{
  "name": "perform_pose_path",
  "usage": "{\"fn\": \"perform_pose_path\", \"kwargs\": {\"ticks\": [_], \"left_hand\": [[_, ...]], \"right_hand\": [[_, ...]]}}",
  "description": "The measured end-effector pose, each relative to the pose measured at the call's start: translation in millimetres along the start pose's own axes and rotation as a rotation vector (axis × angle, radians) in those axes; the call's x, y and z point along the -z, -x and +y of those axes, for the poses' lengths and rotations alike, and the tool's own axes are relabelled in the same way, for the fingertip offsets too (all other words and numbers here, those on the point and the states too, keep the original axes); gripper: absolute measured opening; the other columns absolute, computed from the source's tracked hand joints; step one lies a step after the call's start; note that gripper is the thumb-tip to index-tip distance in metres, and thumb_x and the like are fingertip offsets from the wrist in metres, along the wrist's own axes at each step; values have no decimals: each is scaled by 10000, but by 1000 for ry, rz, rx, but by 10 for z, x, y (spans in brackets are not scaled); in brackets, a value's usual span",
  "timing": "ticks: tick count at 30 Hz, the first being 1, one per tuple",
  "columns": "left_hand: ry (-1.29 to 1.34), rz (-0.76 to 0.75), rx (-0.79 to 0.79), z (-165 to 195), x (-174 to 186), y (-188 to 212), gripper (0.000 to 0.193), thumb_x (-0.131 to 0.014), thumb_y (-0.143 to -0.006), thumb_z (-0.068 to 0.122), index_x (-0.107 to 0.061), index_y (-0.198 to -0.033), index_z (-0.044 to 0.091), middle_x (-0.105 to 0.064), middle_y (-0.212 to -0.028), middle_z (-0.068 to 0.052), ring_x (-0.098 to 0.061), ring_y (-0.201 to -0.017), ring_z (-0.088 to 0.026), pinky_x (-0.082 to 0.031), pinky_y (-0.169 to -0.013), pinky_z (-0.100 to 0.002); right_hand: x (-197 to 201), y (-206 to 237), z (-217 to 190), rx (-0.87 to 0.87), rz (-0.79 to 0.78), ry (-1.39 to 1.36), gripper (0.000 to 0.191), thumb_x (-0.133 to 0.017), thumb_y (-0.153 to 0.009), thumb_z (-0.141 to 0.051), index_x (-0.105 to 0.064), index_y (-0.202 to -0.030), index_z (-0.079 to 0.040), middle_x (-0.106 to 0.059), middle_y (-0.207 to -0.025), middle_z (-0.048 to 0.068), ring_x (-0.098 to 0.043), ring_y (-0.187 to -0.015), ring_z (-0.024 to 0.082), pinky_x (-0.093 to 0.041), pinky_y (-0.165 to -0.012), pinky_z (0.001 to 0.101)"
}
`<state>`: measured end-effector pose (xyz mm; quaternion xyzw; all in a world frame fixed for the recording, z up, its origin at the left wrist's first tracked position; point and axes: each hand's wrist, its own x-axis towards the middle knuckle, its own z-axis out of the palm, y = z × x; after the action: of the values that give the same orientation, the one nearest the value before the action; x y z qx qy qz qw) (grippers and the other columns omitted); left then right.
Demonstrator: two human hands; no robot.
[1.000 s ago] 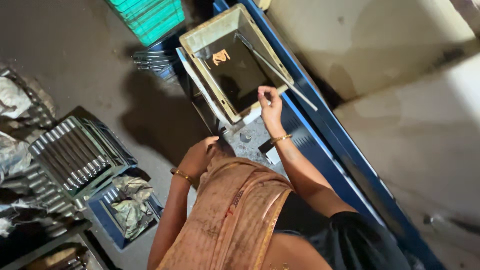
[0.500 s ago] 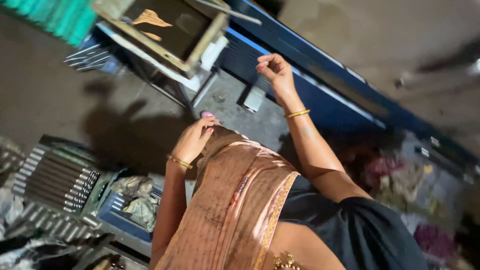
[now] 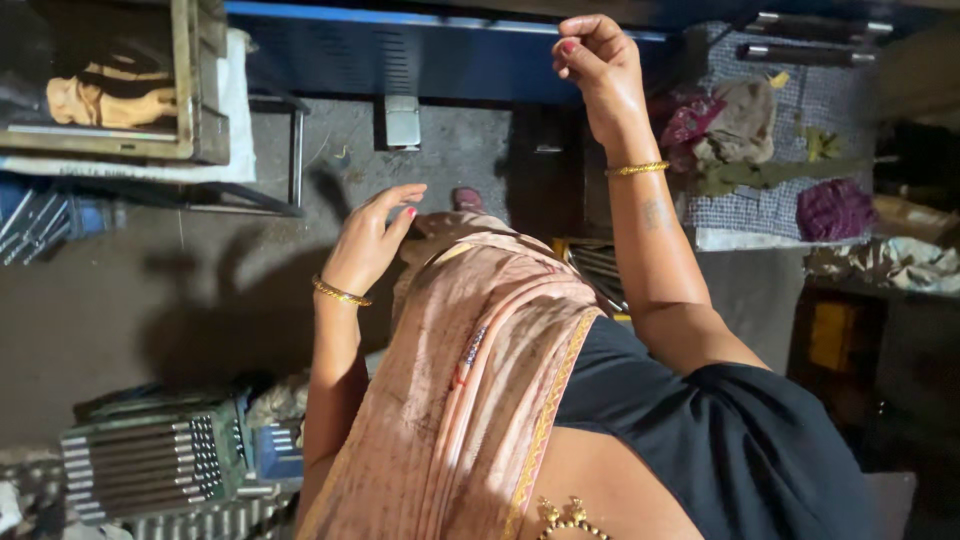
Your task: The person retrieves metal rods from a green crate, places them in a liquid bath, and then wipes them with a cloth. The person also wipes the exterior of a machine and inspects the rods by holding them up to the light.
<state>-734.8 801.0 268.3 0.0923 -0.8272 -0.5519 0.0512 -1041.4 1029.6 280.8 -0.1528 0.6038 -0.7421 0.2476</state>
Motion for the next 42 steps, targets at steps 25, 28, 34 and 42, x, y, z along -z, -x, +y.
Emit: {"fn": "perform_pose_path", "kwargs": {"ticks": [25, 28, 34, 42], "left_hand": [[-263, 242, -788, 1839, -2081, -4312, 243, -632, -975, 21, -709, -1183, 121, -654, -1405, -71, -487, -1461, -332, -365, -1196, -474], [-333, 534, -831, 2078, -2172, -4871, 332, -652, -1015, 61, -668, -1338, 135, -528, -1581, -68, -333, -1568, -354, -257, -1309, -516], [-617, 585, -684, 1892, -2440, -5461, 581, -731, -954, 251, -595, -1517, 215, -313, -1687, -84, -73, -1553, -441, -32, -1210, -674], [-683, 590, -650, 1514, -2504, -5644, 596, -763, -978, 264, -579, -1545, 273, -293, -1736, -50, -43, -1602, -424, 2, -1264, -651]], "right_hand": [[2712, -677, -2249, 447, -127, 565, 209, -681, -1020, -46, -678, -1226, -9, -705, -1164, 48, -668, -1108, 140, -546, -981, 293], [2752, -1058, -2663, 616, -150, 605, 165, -671, -1052, -41, -684, -1212, 0, -688, -1163, 57, -661, -1099, 147, -549, -984, 299], [2666, -1943, -3103, 949, -72, 712, 205, -688, -1008, 16, -682, -1209, -24, -639, -1297, 106, -649, -1121, 178, -545, -932, 299], [2635, -2693, -2799, 1205, 288, 686, 257, -695, -930, 19, -677, -1182, -34, -651, -1255, 123, -633, -1211, 294, -514, -1055, 361]]}}
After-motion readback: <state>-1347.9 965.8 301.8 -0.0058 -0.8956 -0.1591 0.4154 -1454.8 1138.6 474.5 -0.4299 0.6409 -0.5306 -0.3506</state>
